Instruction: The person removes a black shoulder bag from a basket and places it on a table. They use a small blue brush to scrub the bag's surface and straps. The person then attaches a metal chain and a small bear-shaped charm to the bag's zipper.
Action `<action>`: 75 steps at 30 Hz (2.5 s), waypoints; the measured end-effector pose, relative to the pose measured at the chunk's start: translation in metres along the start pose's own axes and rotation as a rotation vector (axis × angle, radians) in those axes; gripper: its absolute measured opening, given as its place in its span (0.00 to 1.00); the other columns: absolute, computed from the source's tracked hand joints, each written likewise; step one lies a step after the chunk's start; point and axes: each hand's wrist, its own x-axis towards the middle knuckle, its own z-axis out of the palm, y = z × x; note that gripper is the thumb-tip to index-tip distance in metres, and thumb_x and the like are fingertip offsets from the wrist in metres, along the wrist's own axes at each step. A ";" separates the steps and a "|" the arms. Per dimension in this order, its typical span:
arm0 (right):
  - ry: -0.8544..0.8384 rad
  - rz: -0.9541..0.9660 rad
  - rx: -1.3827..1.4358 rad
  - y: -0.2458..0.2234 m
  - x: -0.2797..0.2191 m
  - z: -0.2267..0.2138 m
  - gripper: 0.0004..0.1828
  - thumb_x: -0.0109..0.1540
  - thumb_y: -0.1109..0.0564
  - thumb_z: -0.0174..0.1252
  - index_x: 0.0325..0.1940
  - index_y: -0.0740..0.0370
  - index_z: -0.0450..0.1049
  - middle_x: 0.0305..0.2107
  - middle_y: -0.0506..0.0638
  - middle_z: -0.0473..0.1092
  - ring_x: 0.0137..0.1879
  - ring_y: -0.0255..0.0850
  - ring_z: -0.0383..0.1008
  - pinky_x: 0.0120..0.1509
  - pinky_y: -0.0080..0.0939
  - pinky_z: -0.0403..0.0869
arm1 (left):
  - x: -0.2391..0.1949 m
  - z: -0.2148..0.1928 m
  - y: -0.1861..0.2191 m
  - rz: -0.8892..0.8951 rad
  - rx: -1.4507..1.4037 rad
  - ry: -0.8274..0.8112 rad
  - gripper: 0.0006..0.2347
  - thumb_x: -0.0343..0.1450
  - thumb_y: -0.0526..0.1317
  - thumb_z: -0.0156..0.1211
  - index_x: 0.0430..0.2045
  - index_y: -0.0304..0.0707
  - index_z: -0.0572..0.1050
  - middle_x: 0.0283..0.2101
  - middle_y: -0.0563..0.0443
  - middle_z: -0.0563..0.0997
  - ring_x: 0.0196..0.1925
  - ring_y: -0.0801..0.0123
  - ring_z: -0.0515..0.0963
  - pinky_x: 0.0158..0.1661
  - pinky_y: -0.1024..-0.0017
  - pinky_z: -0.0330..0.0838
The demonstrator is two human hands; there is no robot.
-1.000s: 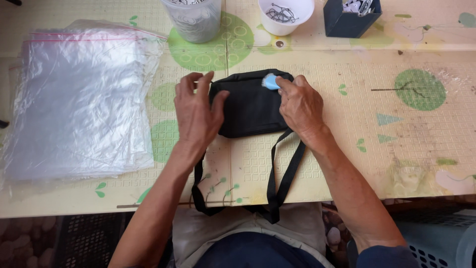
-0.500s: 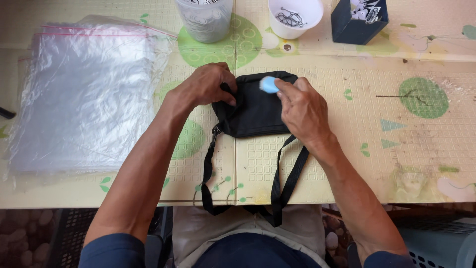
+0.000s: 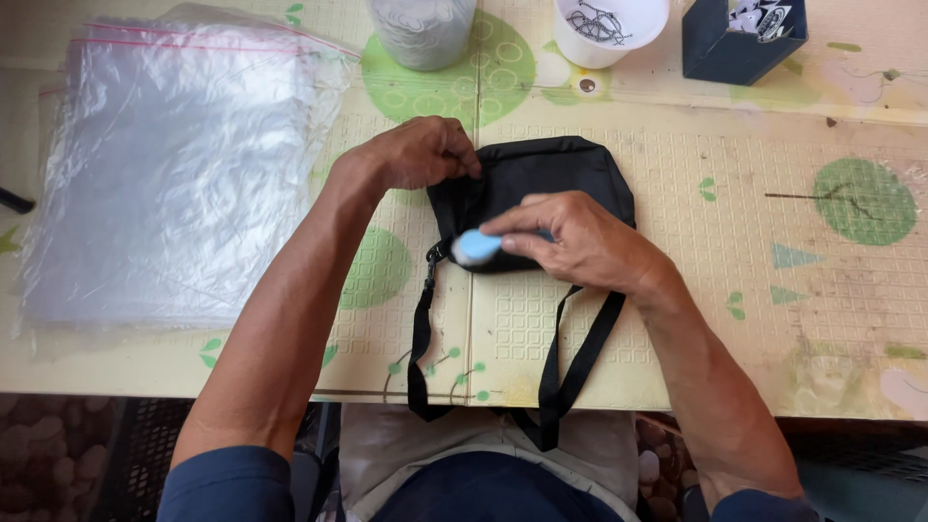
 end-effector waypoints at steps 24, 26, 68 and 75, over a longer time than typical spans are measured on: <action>0.277 0.058 -0.537 0.045 0.074 0.007 0.13 0.68 0.48 0.55 0.55 0.41 0.79 0.34 0.58 0.72 0.44 0.62 0.78 0.43 0.62 0.77 | -0.056 0.123 0.021 0.093 0.337 0.882 0.05 0.70 0.38 0.64 0.31 0.40 0.74 0.33 0.52 0.66 0.45 0.54 0.73 0.39 0.64 0.74; 0.214 -0.018 -0.499 0.048 0.097 0.029 0.13 0.67 0.51 0.54 0.53 0.43 0.80 0.35 0.60 0.73 0.44 0.63 0.79 0.45 0.62 0.77 | -0.044 0.131 0.018 0.066 0.474 0.893 0.06 0.66 0.37 0.65 0.33 0.41 0.76 0.35 0.51 0.68 0.44 0.55 0.72 0.37 0.64 0.74; -0.402 -0.007 0.204 0.015 -0.071 -0.049 0.16 0.64 0.58 0.57 0.54 0.53 0.83 0.35 0.60 0.80 0.40 0.45 0.78 0.50 0.49 0.76 | -0.047 0.137 0.021 0.006 0.511 1.006 0.05 0.71 0.36 0.59 0.25 0.42 0.72 0.29 0.54 0.63 0.39 0.55 0.71 0.39 0.65 0.68; 0.168 0.289 -0.099 0.047 -0.103 -0.060 0.19 0.68 0.65 0.50 0.61 0.65 0.78 0.31 0.62 0.76 0.30 0.46 0.73 0.42 0.45 0.74 | -0.045 0.136 0.023 0.060 0.523 1.027 0.06 0.73 0.37 0.59 0.25 0.42 0.71 0.29 0.54 0.62 0.38 0.55 0.70 0.39 0.66 0.67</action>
